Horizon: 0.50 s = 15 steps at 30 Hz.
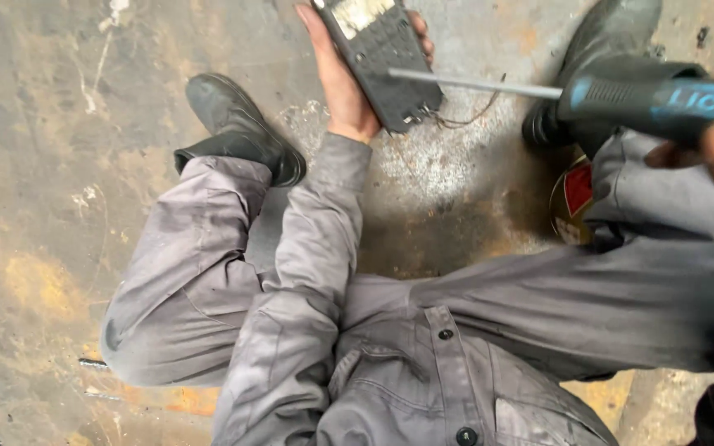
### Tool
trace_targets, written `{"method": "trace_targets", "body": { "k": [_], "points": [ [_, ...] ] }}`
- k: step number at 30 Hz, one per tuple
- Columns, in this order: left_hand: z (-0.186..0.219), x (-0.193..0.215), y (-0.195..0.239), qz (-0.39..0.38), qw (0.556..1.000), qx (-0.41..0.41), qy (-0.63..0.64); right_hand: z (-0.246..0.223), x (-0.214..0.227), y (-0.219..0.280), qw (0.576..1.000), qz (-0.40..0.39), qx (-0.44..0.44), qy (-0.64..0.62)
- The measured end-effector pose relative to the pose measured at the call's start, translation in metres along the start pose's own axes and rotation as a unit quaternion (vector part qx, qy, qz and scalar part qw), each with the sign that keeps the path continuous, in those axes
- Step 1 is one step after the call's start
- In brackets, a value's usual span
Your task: The person replaces batteries and repairs a remote control device.
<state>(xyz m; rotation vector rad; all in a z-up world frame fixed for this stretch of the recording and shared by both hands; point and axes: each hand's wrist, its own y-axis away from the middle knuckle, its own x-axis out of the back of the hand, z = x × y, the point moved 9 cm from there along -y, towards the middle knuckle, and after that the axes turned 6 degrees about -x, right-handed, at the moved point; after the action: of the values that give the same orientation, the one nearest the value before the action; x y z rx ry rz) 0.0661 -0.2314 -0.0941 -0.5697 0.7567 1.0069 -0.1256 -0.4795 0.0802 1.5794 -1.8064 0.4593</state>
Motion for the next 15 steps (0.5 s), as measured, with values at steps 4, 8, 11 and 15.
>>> {"method": "trace_targets", "body": {
  "k": [4, 8, 11, 15],
  "points": [
    [0.004, 0.003, 0.004, 0.024, 1.000, -0.016, -0.006, -0.023, -0.007, -0.006, 0.993, 0.004, 0.063, -0.095],
    [0.015, -0.002, 0.007, 0.005, 0.998, -0.058, -0.038, -0.009, -0.010, -0.007, 0.995, -0.003, 0.022, -0.098],
    [0.017, -0.007, 0.007, 0.003, 0.996, -0.073, -0.046, -0.025, -0.008, -0.009, 0.993, 0.006, 0.021, -0.115],
    [0.012, -0.006, 0.007, 0.013, 0.996, -0.070, -0.046, -0.020, -0.013, -0.013, 0.994, -0.014, 0.027, -0.103]
  ]
}}
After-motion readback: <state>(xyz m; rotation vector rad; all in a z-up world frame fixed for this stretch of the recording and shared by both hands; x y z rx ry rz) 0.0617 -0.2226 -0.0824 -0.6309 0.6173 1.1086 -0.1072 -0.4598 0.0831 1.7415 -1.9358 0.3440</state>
